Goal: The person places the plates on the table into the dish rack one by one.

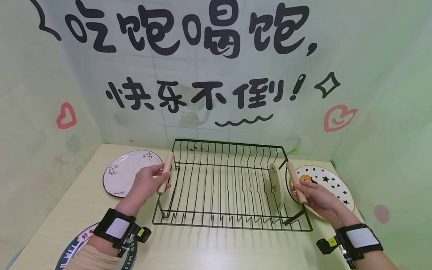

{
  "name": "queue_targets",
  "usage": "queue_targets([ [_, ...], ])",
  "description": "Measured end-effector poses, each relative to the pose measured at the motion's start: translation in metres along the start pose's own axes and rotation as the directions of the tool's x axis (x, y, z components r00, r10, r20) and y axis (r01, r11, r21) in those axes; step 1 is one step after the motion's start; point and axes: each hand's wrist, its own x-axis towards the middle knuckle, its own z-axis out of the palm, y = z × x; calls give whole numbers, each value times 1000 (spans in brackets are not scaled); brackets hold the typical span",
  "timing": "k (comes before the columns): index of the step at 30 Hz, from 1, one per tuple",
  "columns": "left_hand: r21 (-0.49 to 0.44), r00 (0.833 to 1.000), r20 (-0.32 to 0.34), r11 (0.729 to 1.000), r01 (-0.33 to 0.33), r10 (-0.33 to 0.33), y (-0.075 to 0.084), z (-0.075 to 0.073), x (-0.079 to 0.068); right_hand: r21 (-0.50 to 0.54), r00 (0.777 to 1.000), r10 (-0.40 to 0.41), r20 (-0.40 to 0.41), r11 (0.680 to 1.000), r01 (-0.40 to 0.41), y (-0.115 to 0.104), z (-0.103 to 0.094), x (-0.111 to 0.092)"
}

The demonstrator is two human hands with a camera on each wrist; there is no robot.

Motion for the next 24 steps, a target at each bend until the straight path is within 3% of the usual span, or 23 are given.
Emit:
queue_targets([
  [7,107,997,-51,993,-44,49,-9,-2,-8,99,998,-63,15,993,62,8,3,1],
  [13,171,992,-62,980,-97,109,-13,-19,-28,106,997,-73,25,992,70,9,5,0],
  [18,347,986,-33,927,-141,162,-26,-41,-48,94,998,-63,1,994,63,7,6,-1],
  [24,500,994,13,860,-100,107,-60,-71,-75,23,998,-53,-39,998,54,4,9,-2],
])
